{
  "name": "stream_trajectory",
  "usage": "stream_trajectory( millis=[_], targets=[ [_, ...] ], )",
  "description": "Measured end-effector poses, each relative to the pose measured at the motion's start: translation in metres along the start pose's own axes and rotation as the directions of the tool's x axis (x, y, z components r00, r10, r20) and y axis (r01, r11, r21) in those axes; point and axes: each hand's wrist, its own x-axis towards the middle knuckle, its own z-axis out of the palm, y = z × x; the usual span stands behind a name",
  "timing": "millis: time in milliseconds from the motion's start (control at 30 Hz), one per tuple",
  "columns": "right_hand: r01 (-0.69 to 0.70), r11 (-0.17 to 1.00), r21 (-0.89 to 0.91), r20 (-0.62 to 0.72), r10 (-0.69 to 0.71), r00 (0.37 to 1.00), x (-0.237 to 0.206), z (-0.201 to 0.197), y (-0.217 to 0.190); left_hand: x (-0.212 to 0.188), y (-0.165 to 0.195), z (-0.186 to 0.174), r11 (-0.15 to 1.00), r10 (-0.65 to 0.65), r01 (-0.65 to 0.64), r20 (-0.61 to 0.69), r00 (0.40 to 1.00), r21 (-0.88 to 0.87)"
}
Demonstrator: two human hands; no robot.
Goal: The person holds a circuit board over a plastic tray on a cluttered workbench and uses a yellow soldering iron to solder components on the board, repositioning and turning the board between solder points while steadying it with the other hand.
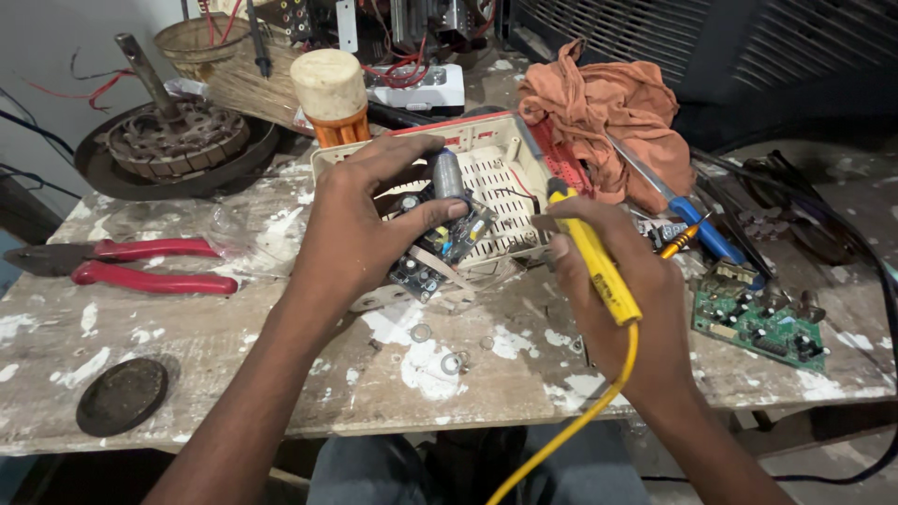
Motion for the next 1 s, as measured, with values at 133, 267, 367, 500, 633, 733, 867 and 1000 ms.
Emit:
stream_trajectory(
  millis=[133, 267, 367, 500, 633, 733, 867, 1000],
  targets=[
    [-0.003, 1.000, 0.019, -0.046, 0.004, 0.999, 0.005, 0.001, 0.000, 0.000, 0.000, 0.000, 1.000, -0.003, 0.003, -0.007, 1.000, 0.019],
    [0.098, 0.994, 0.057, 0.018, -0.099, 0.995, 0.011, 0.010, 0.005, 0.000, 0.001, 0.001, 0.999, -0.008, 0.009, -0.008, 1.000, 0.039],
    [0.167, 0.986, 0.026, 0.037, -0.168, 0.985, 0.011, 0.012, 0.009, 0.001, 0.002, 0.001, 0.998, 0.021, -0.020, -0.013, 1.000, 0.059],
    [0.144, 0.990, -0.005, 0.058, -0.143, 0.988, 0.008, 0.010, 0.008, 0.000, 0.001, 0.001, 0.995, -0.089, 0.089, -0.001, 0.996, -0.049],
    [0.152, 0.988, 0.021, 0.066, -0.153, 0.986, 0.010, 0.011, 0.006, -0.001, 0.000, 0.001, 1.000, -0.018, 0.018, -0.022, 1.000, -0.015],
    [0.131, 0.991, 0.028, 0.082, -0.133, 0.988, 0.010, 0.011, 0.005, -0.001, 0.000, 0.000, 0.998, 0.019, -0.017, -0.041, 0.999, 0.059],
    [0.126, 0.992, 0.021, 0.090, -0.127, 0.988, 0.010, 0.011, 0.006, -0.002, 0.002, -0.001, 0.997, -0.008, 0.011, -0.051, 0.999, 0.071],
    [0.224, 0.975, 0.017, 0.053, -0.224, 0.973, 0.009, 0.011, 0.007, -0.002, 0.004, 0.000, 0.996, 0.004, 0.000, -0.049, 0.999, 0.089]
  ],
)
